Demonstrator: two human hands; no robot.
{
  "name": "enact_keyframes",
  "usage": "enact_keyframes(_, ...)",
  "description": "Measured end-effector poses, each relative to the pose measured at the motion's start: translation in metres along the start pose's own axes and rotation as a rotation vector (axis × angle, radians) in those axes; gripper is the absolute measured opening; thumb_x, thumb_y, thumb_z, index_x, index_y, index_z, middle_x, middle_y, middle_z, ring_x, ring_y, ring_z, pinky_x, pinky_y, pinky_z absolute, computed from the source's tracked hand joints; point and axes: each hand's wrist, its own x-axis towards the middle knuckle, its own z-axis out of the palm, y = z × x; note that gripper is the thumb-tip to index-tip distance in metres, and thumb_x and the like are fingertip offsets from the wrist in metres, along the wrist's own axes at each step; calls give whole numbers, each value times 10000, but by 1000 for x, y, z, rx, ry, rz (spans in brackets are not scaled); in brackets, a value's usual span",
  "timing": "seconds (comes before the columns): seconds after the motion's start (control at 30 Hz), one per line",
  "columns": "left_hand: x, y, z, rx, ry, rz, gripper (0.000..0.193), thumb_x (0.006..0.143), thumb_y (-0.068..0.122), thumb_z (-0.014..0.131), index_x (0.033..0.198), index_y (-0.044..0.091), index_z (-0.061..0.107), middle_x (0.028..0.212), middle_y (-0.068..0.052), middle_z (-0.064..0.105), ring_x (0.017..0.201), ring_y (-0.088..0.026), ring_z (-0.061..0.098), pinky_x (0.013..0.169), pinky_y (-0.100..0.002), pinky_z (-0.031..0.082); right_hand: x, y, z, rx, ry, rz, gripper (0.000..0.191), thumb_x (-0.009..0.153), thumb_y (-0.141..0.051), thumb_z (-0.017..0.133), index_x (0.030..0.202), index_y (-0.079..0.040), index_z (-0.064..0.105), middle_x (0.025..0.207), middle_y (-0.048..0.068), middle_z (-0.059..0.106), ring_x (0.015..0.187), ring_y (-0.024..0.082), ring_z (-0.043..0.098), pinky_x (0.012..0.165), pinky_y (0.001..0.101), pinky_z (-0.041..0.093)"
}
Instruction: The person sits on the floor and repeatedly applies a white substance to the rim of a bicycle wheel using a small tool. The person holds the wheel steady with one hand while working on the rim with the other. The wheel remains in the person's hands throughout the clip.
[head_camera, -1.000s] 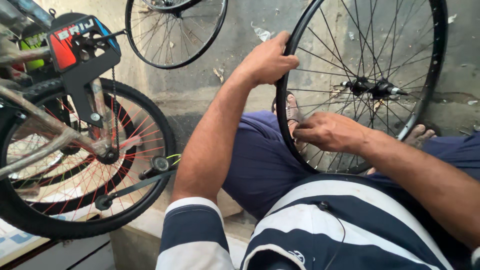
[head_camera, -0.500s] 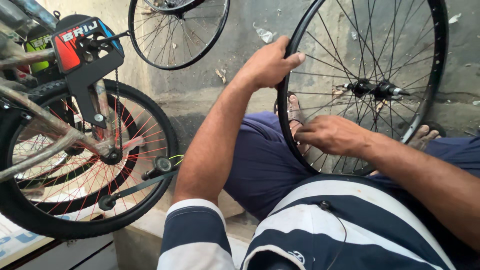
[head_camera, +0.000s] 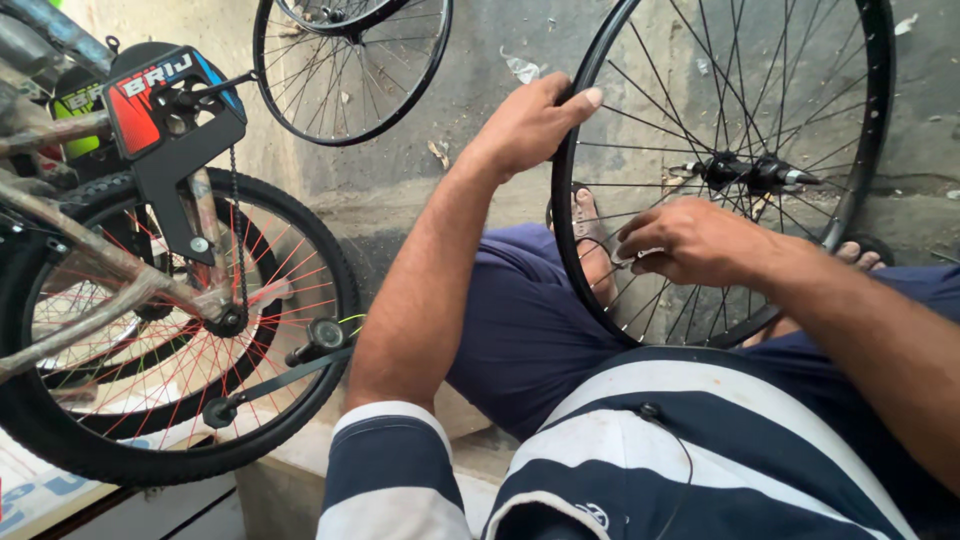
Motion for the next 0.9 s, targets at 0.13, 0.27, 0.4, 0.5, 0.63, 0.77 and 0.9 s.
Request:
enact_keyframes(0.13, -3, 3, -1, -155, -48, -111, 476, 962, 475, 655, 941, 0, 627, 707, -46, 617, 602, -129, 615, 508, -320, 535, -6, -3, -3, 108, 286, 31, 213, 826, -139, 752, 1034, -97, 774, 1133, 87, 745, 900, 227, 763, 759, 316, 627)
enact_keyframes(0.27, -9, 17, -5, -181, -46, -104, 411, 929, 427, 672, 1012, 27, 624, 725, -35, 632, 608, -116, 649, 493, -307, 575, -3, -7, 2, -108, 375, 121, 208, 833, -201, 793, 1010, -93, 800, 1073, 93, 767, 864, 255, 747, 752, 367, 595)
enact_keyframes(0.4, -12, 25, -7, -139, -52, -97, 444, 868, 346, 687, 1166, 38, 572, 744, -14, 651, 594, -109, 679, 459, -310, 593, 15, -10, 8, 115, 319, 135, 243, 881, -209, 769, 1089, -86, 788, 1020, 112, 776, 855, 249, 754, 767, 358, 589)
enact_keyframes(0.5, -9, 21, -8, -171, -119, -95, 366, 882, 311, 702, 1068, 26, 565, 733, -43, 611, 597, -132, 624, 471, -324, 537, 28, -10, 11, 376, 217, 318, 254, 960, -227, 683, 1156, -84, 757, 963, 116, 801, 837, 246, 777, 778, 352, 597)
enact_keyframes(0.63, -1, 16, -7, -177, -101, -60, 386, 919, 373, 702, 986, 10, 587, 735, -25, 595, 642, -123, 614, 529, -328, 559, 31, -7, 13, 382, 163, 174, 333, 887, -156, 689, 1199, -41, 717, 976, 145, 778, 861, 274, 765, 789, 392, 570)
enact_keyframes(0.77, 4, 21, -1, -54, 27, 12, 455, 973, 480, 635, 946, 27, 601, 687, -32, 617, 611, -144, 630, 549, -357, 521, 28, -15, 23, -166, 362, 67, 260, 805, -219, 741, 977, -29, 696, 917, 168, 740, 854, 321, 732, 802, 406, 571)
enact_keyframes(0.9, 6, 26, 0, -114, 40, -83, 441, 894, 469, 625, 1054, 58, 622, 667, -71, 652, 564, -174, 649, 498, -372, 538, 30, -32, 27, -525, 505, -170, 153, 842, -163, 686, 910, -34, 640, 1028, 199, 742, 869, 323, 731, 824, 423, 566)
